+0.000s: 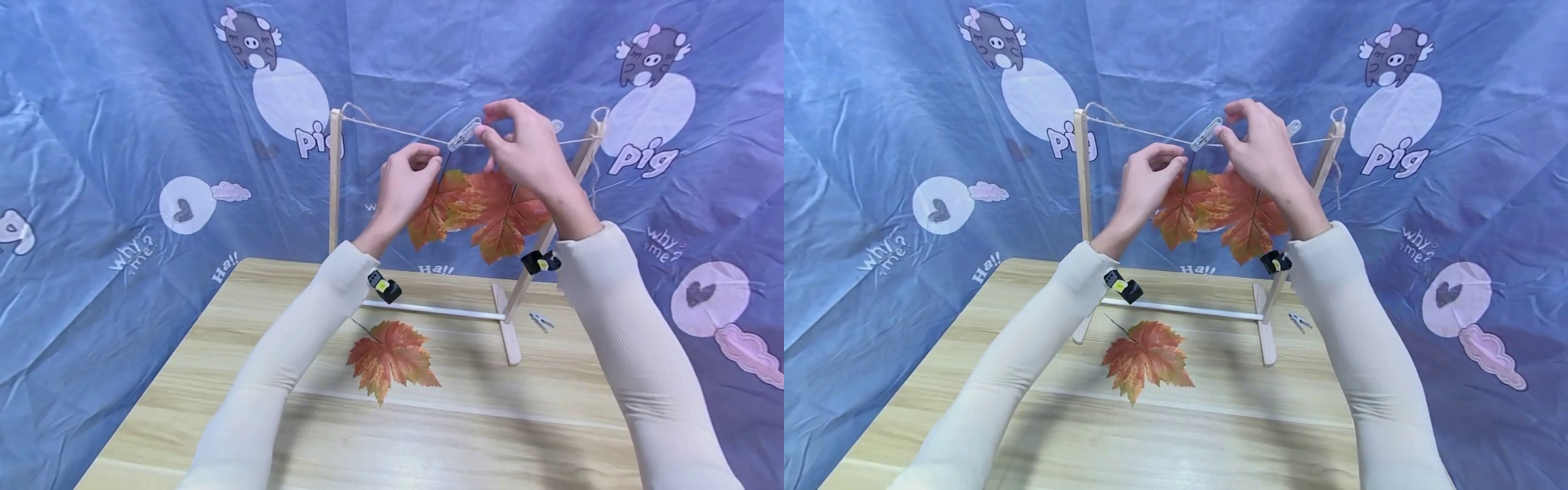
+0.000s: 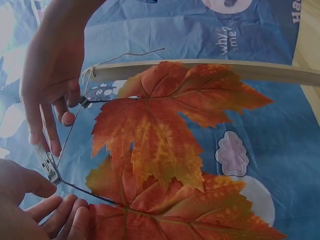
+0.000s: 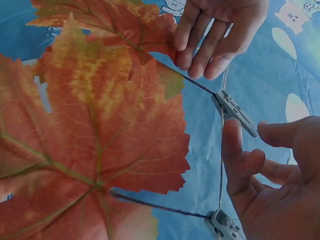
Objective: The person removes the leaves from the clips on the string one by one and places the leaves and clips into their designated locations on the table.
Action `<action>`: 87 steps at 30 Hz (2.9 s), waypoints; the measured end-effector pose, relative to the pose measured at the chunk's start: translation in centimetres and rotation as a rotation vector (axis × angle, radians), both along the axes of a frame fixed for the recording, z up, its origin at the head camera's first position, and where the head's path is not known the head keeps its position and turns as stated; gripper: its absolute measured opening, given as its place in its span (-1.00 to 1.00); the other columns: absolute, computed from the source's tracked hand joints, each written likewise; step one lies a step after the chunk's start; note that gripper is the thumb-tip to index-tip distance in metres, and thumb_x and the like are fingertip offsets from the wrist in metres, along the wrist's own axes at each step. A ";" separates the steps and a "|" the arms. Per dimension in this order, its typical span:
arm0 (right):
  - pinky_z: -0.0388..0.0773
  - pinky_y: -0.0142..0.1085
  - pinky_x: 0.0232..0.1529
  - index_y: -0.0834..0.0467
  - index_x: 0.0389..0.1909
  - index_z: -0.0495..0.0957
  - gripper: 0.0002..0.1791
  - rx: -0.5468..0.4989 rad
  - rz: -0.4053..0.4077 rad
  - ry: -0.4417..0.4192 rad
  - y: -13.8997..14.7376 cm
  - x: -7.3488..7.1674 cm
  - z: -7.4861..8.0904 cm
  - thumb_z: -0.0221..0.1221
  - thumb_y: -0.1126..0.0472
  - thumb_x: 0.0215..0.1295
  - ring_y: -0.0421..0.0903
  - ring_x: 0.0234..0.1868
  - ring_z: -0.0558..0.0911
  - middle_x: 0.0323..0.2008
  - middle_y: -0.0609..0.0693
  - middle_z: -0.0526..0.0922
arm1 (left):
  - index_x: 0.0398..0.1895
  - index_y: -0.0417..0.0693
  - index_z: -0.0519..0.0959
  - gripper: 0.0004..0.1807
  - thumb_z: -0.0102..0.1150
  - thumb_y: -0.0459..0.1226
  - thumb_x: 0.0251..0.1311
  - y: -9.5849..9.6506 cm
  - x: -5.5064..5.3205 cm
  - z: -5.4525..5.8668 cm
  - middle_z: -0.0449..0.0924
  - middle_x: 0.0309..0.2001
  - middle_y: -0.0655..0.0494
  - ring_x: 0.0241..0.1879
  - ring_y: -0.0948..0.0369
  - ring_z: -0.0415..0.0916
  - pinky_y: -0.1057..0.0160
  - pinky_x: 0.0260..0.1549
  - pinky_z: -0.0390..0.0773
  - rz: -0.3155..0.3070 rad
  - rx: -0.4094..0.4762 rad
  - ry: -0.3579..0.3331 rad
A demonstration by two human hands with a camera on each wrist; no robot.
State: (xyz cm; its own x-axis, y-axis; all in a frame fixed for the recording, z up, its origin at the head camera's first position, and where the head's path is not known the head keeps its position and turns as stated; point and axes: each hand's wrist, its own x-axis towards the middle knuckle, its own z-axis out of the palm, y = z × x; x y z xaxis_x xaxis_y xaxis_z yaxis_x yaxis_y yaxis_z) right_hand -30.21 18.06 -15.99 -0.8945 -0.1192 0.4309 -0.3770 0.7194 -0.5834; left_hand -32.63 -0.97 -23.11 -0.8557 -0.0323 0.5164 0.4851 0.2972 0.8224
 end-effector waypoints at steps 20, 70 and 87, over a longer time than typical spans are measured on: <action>0.50 -0.39 -0.60 0.05 0.44 0.53 -0.45 0.013 0.022 -0.014 -0.6 -0.9 0.1 0.17 -0.13 0.59 -0.15 -0.59 0.69 0.20 0.13 0.71 | 0.02 -0.11 0.79 -0.81 0.34 -0.27 0.44 1.5 -0.6 0.6 0.85 -0.09 0.06 -0.06 0.29 0.77 0.47 -0.12 0.59 -0.066 -0.024 -0.024; 0.50 -0.47 -0.64 0.06 0.13 0.75 -0.64 -0.333 -0.027 0.202 0.4 -0.3 -1.4 0.43 0.05 0.39 -0.26 -0.77 0.46 -0.23 -0.28 0.68 | -0.17 -0.12 0.83 -0.91 0.42 -0.31 0.36 -0.4 -0.3 -0.3 0.85 -0.27 0.01 -0.36 0.20 0.77 0.27 -0.32 0.79 -0.090 0.176 -0.031; 0.50 -0.44 -0.68 0.06 0.13 0.64 -0.63 -0.511 0.060 0.193 1.7 1.1 -2.9 0.45 0.24 0.34 -0.23 -0.69 0.58 -0.02 -0.15 0.66 | -0.15 -0.19 0.81 -0.89 0.41 -0.34 0.36 -3.1 -0.3 -0.7 0.82 -0.28 -0.07 -0.38 0.15 0.76 0.25 -0.31 0.81 -0.122 0.236 -0.020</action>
